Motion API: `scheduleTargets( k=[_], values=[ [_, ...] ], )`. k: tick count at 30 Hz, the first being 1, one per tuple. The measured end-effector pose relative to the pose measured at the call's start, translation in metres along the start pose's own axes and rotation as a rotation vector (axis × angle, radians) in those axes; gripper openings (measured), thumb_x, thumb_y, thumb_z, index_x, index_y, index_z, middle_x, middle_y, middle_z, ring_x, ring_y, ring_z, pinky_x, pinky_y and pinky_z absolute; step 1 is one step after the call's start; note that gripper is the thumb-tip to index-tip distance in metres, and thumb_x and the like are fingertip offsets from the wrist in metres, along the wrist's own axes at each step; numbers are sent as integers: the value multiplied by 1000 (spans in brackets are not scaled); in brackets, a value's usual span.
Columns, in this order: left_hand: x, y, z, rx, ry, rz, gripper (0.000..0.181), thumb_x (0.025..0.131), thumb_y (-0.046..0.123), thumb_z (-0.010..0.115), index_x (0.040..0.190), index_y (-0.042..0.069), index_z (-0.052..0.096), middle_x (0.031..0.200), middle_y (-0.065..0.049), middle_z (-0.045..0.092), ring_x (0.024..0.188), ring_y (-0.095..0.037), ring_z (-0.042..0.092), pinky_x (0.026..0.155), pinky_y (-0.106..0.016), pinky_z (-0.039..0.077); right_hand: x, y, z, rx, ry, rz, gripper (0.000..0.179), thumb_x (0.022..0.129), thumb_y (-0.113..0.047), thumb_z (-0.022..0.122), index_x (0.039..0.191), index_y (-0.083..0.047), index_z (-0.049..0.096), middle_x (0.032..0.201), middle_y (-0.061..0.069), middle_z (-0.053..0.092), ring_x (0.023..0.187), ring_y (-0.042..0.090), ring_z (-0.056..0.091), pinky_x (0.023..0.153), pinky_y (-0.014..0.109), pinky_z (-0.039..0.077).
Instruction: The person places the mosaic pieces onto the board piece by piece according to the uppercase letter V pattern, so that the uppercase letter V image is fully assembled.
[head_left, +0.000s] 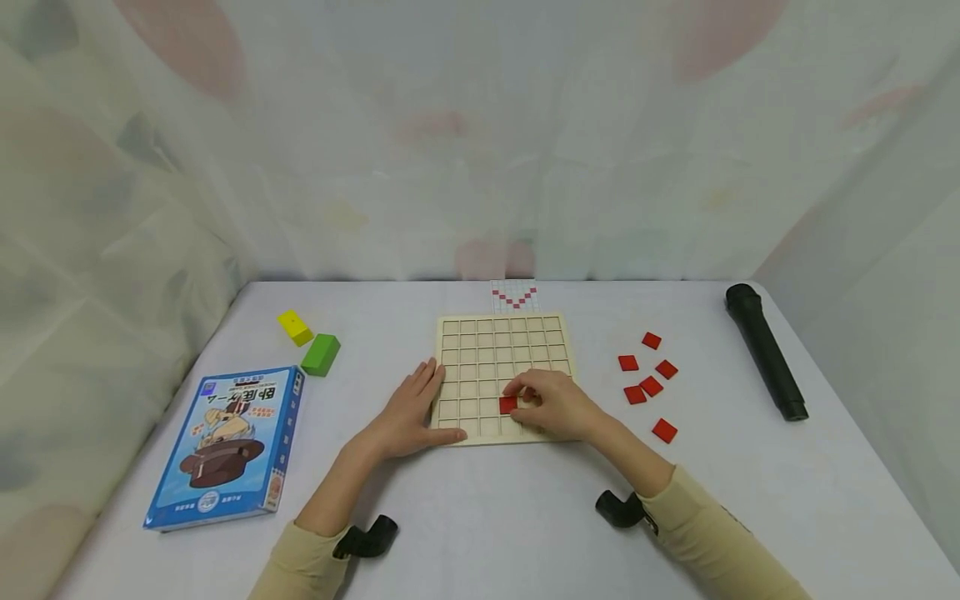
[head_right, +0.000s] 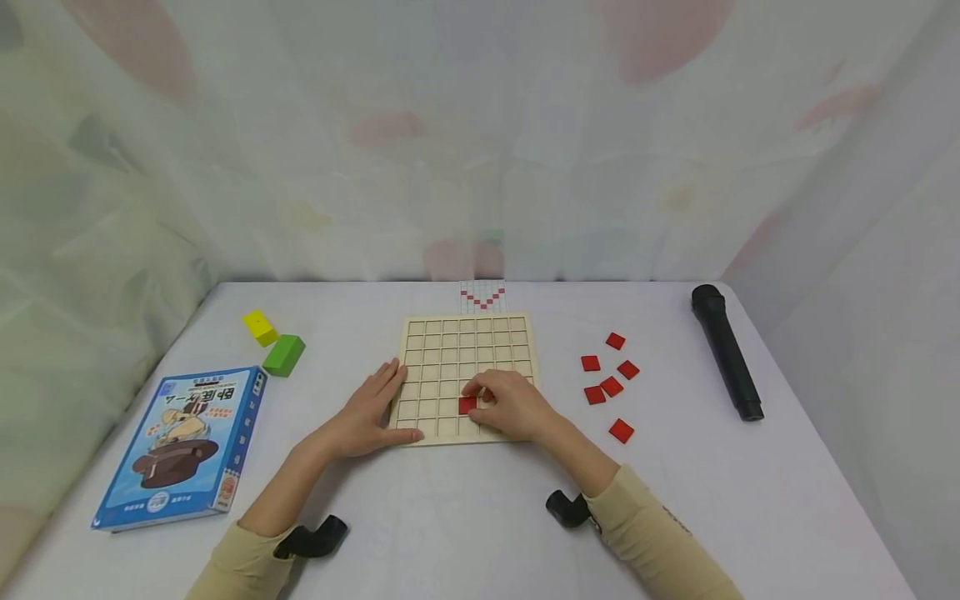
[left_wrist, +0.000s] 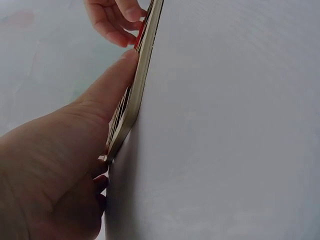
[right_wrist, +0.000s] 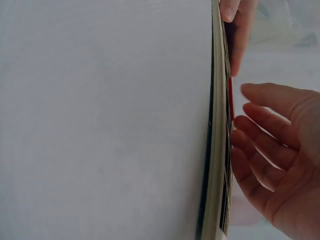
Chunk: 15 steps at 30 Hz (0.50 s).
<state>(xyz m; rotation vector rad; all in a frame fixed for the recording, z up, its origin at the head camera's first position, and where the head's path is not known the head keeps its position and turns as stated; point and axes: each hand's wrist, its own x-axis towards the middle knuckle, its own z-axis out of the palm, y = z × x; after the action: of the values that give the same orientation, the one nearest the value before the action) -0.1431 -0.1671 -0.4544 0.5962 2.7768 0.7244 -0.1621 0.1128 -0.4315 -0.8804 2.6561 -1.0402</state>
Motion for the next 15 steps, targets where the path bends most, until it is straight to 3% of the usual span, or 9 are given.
scheduleTargets(
  k=[6, 11, 15],
  values=[
    [1, -2, 1, -1, 54, -3, 88, 93, 51, 60, 154, 1, 22, 160, -18, 14, 148, -33, 9, 118, -50, 14, -9, 12, -15, 20, 42, 89, 17, 90, -20, 71, 107, -15, 71, 93, -9, 64, 84, 10, 57, 75, 29, 52],
    [1, -4, 0, 9, 115, 5, 74, 96, 41, 60, 151, 1, 32, 158, -17, 24, 146, -34, 19, 115, -51, 21, -21, 32, -39, 6, 89, 113, 17, 91, -16, 69, 107, -11, 71, 98, -4, 67, 86, 15, 59, 74, 31, 53],
    [-1, -3, -3, 14, 146, 2, 65, 96, 32, 61, 148, -1, 38, 155, -17, 30, 143, -35, 26, 114, -51, 25, -34, 54, -61, -65, 153, 133, 18, 90, -13, 69, 107, -8, 71, 100, 1, 70, 86, 17, 61, 71, 31, 53]
  ],
)
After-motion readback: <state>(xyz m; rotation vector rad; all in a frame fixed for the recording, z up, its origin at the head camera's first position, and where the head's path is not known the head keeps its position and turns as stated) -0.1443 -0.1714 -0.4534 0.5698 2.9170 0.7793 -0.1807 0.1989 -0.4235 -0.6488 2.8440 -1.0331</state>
